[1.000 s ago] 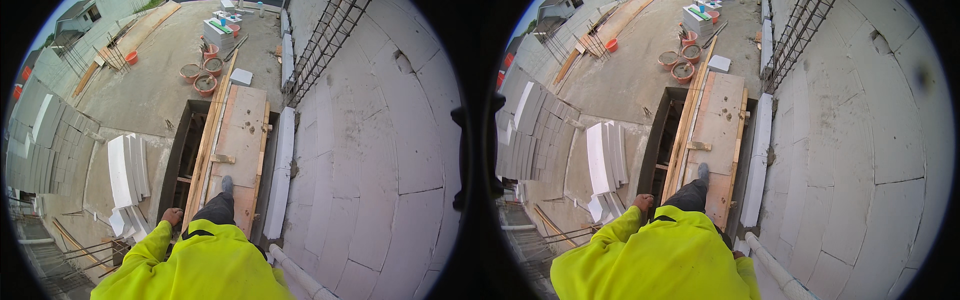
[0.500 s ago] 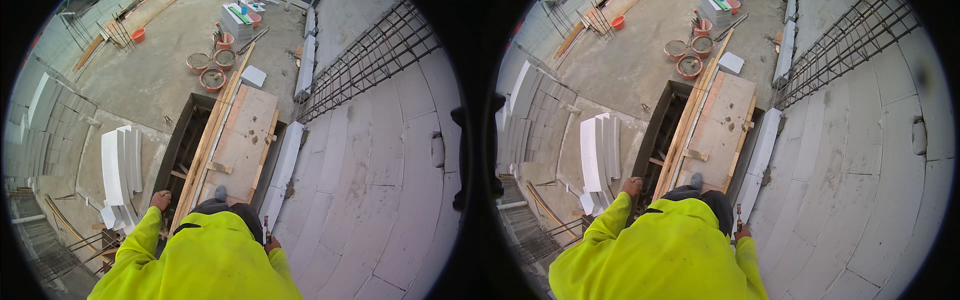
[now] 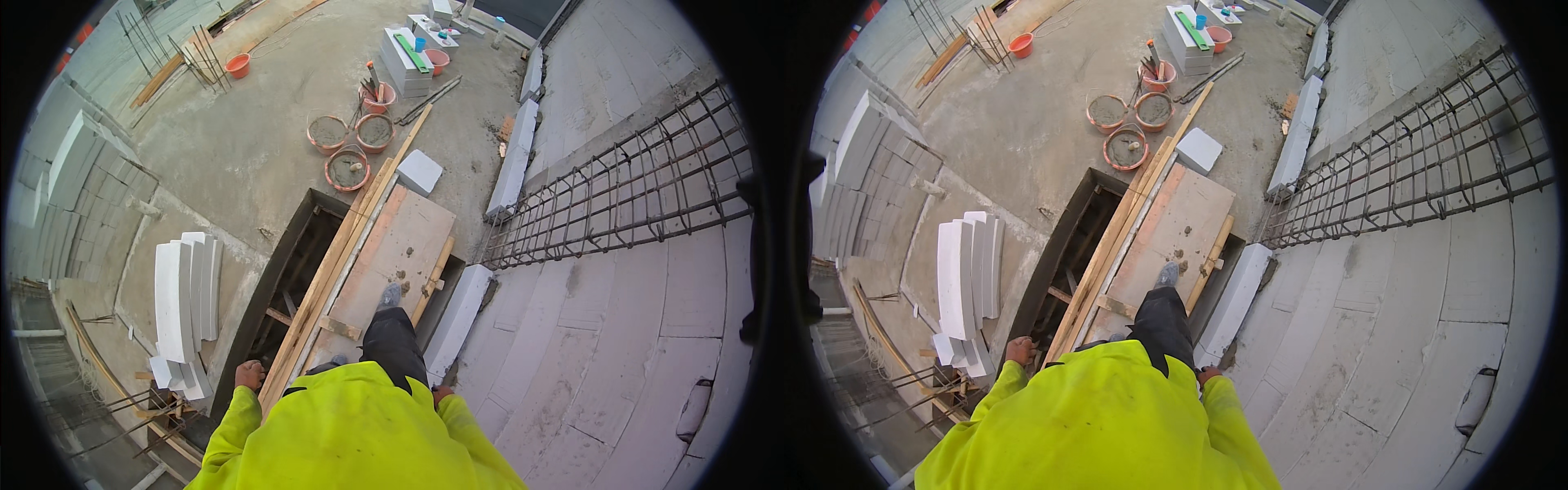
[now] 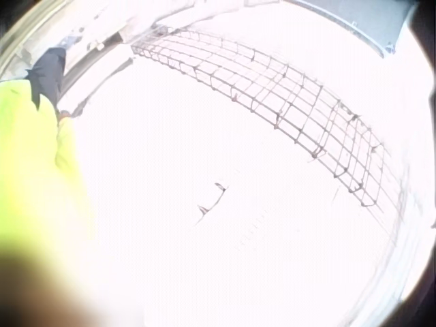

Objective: The person secures a white wire mesh to a white block wall using nails and a hammer, then applies mortar from a bucket with a trowel along the base of the wall. The person works on scaffolding, repeatedly hammering nails and spreading mortar in a linear section.

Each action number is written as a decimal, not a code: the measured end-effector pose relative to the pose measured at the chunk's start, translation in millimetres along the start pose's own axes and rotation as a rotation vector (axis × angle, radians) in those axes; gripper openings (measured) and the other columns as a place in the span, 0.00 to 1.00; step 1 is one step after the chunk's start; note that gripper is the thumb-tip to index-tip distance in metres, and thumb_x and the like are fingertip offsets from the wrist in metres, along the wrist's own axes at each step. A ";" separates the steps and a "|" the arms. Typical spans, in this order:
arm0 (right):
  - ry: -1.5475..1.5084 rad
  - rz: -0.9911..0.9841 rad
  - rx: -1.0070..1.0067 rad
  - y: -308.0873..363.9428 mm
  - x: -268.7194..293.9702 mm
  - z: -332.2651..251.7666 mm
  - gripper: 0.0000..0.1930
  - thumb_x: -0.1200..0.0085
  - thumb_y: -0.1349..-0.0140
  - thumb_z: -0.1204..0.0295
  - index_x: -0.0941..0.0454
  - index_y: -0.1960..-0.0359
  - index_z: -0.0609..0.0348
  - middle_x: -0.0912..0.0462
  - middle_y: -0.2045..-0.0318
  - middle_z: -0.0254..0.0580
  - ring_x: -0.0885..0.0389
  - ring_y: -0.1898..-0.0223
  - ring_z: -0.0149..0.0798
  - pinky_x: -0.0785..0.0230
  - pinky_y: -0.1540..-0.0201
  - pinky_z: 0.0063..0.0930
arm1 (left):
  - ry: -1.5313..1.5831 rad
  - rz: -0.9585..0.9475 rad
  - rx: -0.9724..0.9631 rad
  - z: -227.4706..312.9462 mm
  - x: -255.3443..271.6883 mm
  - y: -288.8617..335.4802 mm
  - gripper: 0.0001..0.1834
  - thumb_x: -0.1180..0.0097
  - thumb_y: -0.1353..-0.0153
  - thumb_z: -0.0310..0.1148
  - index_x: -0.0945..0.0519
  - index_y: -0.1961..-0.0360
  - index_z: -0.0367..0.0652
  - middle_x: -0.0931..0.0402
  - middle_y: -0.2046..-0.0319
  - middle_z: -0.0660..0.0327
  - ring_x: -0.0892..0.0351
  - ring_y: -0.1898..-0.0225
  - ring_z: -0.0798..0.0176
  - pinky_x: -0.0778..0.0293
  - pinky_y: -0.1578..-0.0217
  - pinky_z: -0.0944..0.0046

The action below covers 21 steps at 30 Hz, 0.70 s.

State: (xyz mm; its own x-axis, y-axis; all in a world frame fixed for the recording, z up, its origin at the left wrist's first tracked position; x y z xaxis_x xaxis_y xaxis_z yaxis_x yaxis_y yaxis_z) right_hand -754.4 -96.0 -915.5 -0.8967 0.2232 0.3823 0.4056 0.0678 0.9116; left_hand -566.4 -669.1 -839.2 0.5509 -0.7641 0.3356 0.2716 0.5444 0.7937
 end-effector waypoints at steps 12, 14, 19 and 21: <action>-0.354 0.259 0.234 -78.1 258.1 -52.5 0.20 0.54 0.41 0.67 0.18 0.48 0.52 0.14 0.64 0.57 0.14 0.70 0.49 0.21 0.58 0.40 | 0.128 -0.016 -0.089 142.0 -111.5 7.4 0.19 0.45 0.38 0.29 0.20 0.48 0.30 0.19 0.69 0.60 0.22 0.74 0.69 0.27 0.76 0.69; -0.450 0.302 0.210 -73.6 283.7 -65.7 0.19 0.54 0.39 0.67 0.17 0.49 0.51 0.15 0.68 0.53 0.16 0.76 0.44 0.22 0.66 0.39 | 0.105 -0.006 -0.083 157.1 -124.6 3.7 0.19 0.45 0.38 0.29 0.20 0.48 0.29 0.19 0.69 0.60 0.22 0.74 0.68 0.27 0.75 0.68; -0.867 0.325 0.094 -75.4 330.8 -94.5 0.16 0.54 0.36 0.66 0.16 0.52 0.51 0.20 0.77 0.43 0.24 0.84 0.34 0.30 0.82 0.33 | 0.000 0.019 -0.048 196.4 -151.7 -6.9 0.18 0.45 0.39 0.30 0.18 0.50 0.31 0.19 0.70 0.61 0.22 0.74 0.68 0.27 0.76 0.68; -1.010 0.316 0.038 -80.1 351.1 -103.4 0.16 0.54 0.35 0.65 0.16 0.53 0.51 0.22 0.79 0.40 0.26 0.85 0.33 0.34 0.84 0.30 | -0.105 0.003 -0.049 212.1 -159.4 -15.1 0.18 0.45 0.39 0.32 0.18 0.51 0.33 0.19 0.71 0.62 0.22 0.75 0.69 0.28 0.77 0.68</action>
State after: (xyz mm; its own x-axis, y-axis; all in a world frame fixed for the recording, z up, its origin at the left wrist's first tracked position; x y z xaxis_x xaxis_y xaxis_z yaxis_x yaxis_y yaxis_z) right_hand -1120.1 -123.6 -838.6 -0.1930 0.9398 0.2820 0.6156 -0.1078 0.7807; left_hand -825.7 -628.9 -797.0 0.4665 -0.7932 0.3915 0.3101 0.5611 0.7674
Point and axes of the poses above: each hand's wrist, its own y-axis away from the middle knuckle, its own x-axis out of the back of the hand, z = x × y, the point moved 4 cm from there along -y, towards the middle knuckle
